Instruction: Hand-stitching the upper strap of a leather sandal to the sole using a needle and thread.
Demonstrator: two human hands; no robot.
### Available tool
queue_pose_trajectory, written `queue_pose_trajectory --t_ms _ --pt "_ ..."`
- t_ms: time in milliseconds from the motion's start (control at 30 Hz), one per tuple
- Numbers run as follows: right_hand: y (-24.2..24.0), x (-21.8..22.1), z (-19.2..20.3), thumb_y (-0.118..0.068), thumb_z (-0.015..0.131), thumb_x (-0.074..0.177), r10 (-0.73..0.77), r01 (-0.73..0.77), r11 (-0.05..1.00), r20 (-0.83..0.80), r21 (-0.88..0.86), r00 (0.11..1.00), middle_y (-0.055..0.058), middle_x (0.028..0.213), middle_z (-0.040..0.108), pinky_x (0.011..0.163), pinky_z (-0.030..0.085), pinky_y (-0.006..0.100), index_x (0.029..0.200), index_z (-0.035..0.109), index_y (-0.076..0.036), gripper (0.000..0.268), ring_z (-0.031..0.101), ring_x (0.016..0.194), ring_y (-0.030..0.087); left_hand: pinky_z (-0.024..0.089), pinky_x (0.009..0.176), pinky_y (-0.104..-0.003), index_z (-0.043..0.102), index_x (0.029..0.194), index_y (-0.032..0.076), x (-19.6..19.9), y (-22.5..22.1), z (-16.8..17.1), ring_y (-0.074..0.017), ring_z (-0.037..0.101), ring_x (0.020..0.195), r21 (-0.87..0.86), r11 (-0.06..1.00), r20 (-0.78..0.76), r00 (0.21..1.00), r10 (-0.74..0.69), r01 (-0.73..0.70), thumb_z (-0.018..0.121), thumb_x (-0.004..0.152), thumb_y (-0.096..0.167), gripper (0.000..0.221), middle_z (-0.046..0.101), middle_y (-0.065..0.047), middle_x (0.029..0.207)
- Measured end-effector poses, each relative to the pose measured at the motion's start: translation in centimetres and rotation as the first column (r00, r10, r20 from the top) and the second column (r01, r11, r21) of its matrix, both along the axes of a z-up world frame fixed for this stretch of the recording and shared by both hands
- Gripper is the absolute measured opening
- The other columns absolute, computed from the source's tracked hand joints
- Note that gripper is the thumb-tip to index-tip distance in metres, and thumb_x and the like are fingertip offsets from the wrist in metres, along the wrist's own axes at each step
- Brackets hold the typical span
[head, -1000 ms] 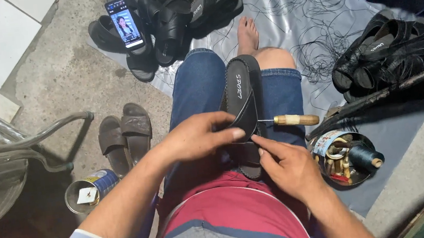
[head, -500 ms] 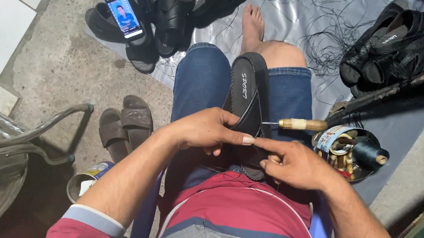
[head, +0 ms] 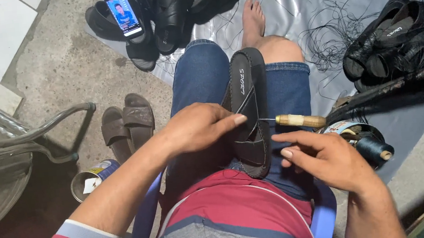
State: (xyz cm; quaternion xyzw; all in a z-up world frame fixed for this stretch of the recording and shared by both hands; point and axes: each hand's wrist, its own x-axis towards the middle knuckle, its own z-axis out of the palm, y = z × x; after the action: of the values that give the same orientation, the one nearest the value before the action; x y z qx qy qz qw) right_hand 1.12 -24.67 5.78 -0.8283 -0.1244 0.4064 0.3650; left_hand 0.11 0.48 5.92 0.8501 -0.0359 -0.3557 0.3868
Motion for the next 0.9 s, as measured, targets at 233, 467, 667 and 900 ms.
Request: queue_pose_trajectory --t_ms 233,467,667,900 --pt "1.9 -3.0 -1.7 -0.039 0.071 0.068 0.024 0.022 0.972 0.193 -0.233 0.981 -0.009 0.086 0.063 0.063 0.05 0.025 0.106 0.062 -0.027 0.041 0.059 0.064 0.007 0.043 0.059 -0.026 0.061 0.102 0.02 -0.1 0.0 0.9 -0.0131 0.054 0.051 -0.068 0.982 -0.306 0.941 0.147 -0.176 0.038 0.086 0.046 0.038 0.055 0.002 0.069" --pt "1.1 -5.2 -4.1 -0.039 0.067 0.073 -0.077 0.147 0.973 0.351 -0.178 0.933 -0.004 0.089 0.066 0.069 0.051 0.031 0.097 0.063 -0.02 0.031 0.064 0.076 0.013 0.05 0.046 -0.027 0.048 0.094 0.015 0.5 -0.3 0.4 -0.0152 0.055 0.05 -0.175 0.956 -0.472 0.872 0.129 -0.236 0.044 0.083 0.047 0.034 0.042 -0.003 0.066" --pt "1.5 -5.4 -3.9 -0.017 0.063 0.081 -0.115 0.037 0.99 0.642 0.134 0.758 0.001 0.081 0.067 0.067 0.052 0.024 0.087 0.068 -0.009 0.011 0.064 0.071 0.011 0.043 0.039 -0.023 0.042 0.081 0.014 0.2 -0.1 -1.5 -0.0122 0.051 0.043 -0.295 0.894 -0.522 0.84 0.145 -0.338 0.044 0.085 0.047 0.033 0.041 -0.001 0.062" --pt "2.6 -4.9 -4.8 -0.025 0.067 0.077 -0.149 0.134 0.988 0.651 0.072 0.745 -0.001 0.06 0.058 0.054 0.052 0.031 0.078 0.065 -0.02 0.006 0.063 0.061 0.017 0.049 0.031 -0.022 0.055 0.091 -0.001 -0.5 0.0 -2.7 -0.0134 0.056 0.039 -0.47 0.796 -0.433 0.886 0.168 -0.381 0.046 0.089 0.04 0.042 0.041 -0.003 0.067"
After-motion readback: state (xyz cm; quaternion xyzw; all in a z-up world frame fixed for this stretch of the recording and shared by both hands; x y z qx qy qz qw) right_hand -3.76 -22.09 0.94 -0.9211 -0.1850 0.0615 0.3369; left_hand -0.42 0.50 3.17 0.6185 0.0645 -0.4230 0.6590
